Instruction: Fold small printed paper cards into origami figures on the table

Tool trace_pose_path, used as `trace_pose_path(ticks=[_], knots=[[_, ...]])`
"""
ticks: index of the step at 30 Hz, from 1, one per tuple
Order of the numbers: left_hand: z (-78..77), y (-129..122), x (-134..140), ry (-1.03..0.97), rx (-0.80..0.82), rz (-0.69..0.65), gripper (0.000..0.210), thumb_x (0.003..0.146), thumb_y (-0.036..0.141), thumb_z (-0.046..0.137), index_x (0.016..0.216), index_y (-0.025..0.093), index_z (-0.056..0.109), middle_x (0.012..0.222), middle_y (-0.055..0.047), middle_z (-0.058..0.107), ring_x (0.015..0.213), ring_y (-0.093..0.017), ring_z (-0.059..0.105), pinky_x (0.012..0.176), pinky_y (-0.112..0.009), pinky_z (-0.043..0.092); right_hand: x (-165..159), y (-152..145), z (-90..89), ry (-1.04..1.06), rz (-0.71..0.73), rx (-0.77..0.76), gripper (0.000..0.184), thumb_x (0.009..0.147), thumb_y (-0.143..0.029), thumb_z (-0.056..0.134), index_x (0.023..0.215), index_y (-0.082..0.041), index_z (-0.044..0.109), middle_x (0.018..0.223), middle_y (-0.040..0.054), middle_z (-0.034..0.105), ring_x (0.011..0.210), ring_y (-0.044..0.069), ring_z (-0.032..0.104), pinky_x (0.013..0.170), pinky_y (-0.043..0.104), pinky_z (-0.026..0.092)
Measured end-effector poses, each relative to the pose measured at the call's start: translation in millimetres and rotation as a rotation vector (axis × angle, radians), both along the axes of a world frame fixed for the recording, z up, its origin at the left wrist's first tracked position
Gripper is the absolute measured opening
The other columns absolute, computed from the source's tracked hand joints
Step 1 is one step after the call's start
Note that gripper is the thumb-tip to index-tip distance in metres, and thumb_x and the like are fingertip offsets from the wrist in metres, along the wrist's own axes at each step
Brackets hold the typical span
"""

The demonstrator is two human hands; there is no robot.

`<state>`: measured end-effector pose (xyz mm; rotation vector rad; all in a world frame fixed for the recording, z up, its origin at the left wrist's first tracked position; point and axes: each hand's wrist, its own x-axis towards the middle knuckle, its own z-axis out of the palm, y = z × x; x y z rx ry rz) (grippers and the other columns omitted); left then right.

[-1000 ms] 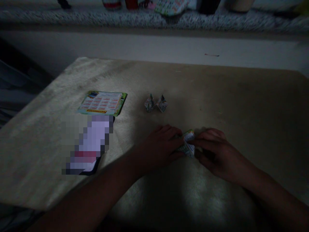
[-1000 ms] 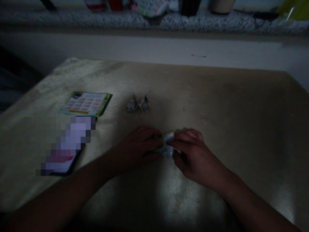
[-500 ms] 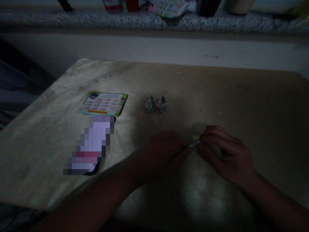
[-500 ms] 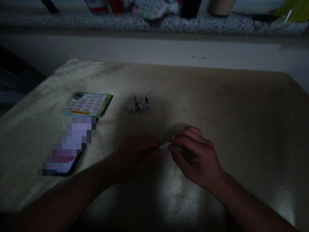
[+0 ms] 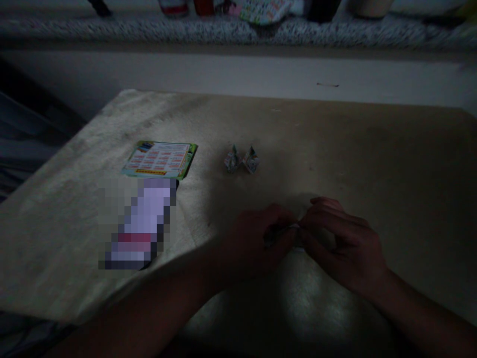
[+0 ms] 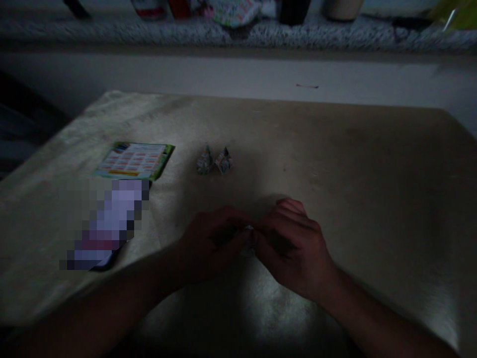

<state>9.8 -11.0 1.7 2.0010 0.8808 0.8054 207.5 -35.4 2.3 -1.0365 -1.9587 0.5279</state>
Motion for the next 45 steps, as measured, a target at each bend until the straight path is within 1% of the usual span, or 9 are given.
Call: trace_pose_path(ticks=[4,7,12,16,20,25,29,36,45], knots=[[-5.1,0,1,0.025,0.330,-0.036,0.007,0.096,0.016,0.054,0.096,0.015,0.061,0.079,0.000,0.070,0.067,-0.010,0.063,0.065,-0.021,0.048,-3,-2,4.6,-0.019,-0.069,-0.068,0.015,0.085,-0.008,0.062,0.079,-0.022,0.061,0.065,-0.0008,0.061,0.063,0.016,0.058,0.068,0.036,0.048],[-8.5,1,0,0.004,0.529,-0.027,0.006,0.095,0.014,0.053,0.093,0.015,0.058,0.071,0.000,0.066,0.060,-0.011,0.059,0.061,-0.023,0.046,-4,-4,7.5,-0.019,-0.153,-0.138,0.016,0.083,-0.010,0.063,0.072,-0.022,0.059,0.063,-0.0018,0.059,0.059,0.015,0.059,0.058,0.031,0.047],[-6.1,0,-3,-0.005,0.635,-0.015,0.013,0.092,0.008,0.054,0.102,0.014,0.058,0.078,-0.003,0.069,0.067,-0.013,0.062,0.065,-0.024,0.051,-1,-3,7.5,-0.006,-0.194,-0.245,0.017,0.083,-0.014,0.063,0.069,-0.022,0.060,0.062,-0.0013,0.062,0.055,0.014,0.060,0.051,0.026,0.047],[5.0,-1,-10,-0.027,0.692,0.096,0.016,0.091,0.007,0.055,0.105,0.015,0.058,0.079,-0.003,0.071,0.070,-0.013,0.066,0.069,-0.025,0.054,8,2,2.0,-0.038,-0.238,-0.253,0.015,0.082,-0.017,0.064,0.068,-0.021,0.061,0.063,-0.0001,0.065,0.056,0.015,0.062,0.050,0.025,0.048],[11.8,1,-15,0.015,0.617,0.176,0.014,0.092,0.008,0.055,0.101,0.018,0.060,0.083,-0.001,0.074,0.070,-0.011,0.069,0.071,-0.022,0.055,17,5,-3.2,0.006,-0.277,-0.305,0.015,0.084,-0.017,0.065,0.069,-0.021,0.064,0.062,-0.0006,0.067,0.054,0.014,0.062,0.049,0.024,0.049],[3.1,3,-11,-0.055,0.493,0.270,0.010,0.092,0.011,0.061,0.100,0.017,0.063,0.084,0.000,0.075,0.072,-0.009,0.070,0.069,-0.017,0.055,12,1,-3.4,0.096,-0.208,-0.236,0.007,0.090,-0.018,0.065,0.094,-0.022,0.070,0.085,0.0034,0.072,0.074,0.017,0.067,0.067,0.030,0.054],[-1.6,1,-6,-0.076,0.360,0.199,0.007,0.093,0.015,0.061,0.099,0.018,0.064,0.082,0.000,0.074,0.069,-0.010,0.070,0.066,-0.019,0.055,5,-2,-4.6,0.127,-0.072,-0.170,0.011,0.090,-0.013,0.067,0.094,-0.024,0.068,0.083,0.0019,0.070,0.080,0.018,0.067,0.070,0.033,0.053],[-2.1,3,-1,-0.135,-0.062,0.223,0.013,0.086,0.023,0.071,0.097,0.019,0.070,0.082,0.001,0.076,0.070,-0.011,0.069,0.063,-0.019,0.054,6,-3,-6.7,0.078,-0.123,-0.086,0.016,0.088,-0.010,0.067,0.088,-0.025,0.065,0.080,0.0012,0.070,0.082,0.020,0.068,0.068,0.034,0.051],[0.0,3,4,-0.038,-0.298,0.079,0.010,0.080,0.020,0.072,0.088,0.016,0.076,0.072,0.002,0.073,0.063,-0.010,0.064,0.055,-0.018,0.046,2,1,-1.2,0.051,-0.065,-0.040,0.015,0.086,-0.008,0.068,0.088,-0.023,0.068,0.075,0.0013,0.070,0.074,0.020,0.068,0.074,0.040,0.052]])
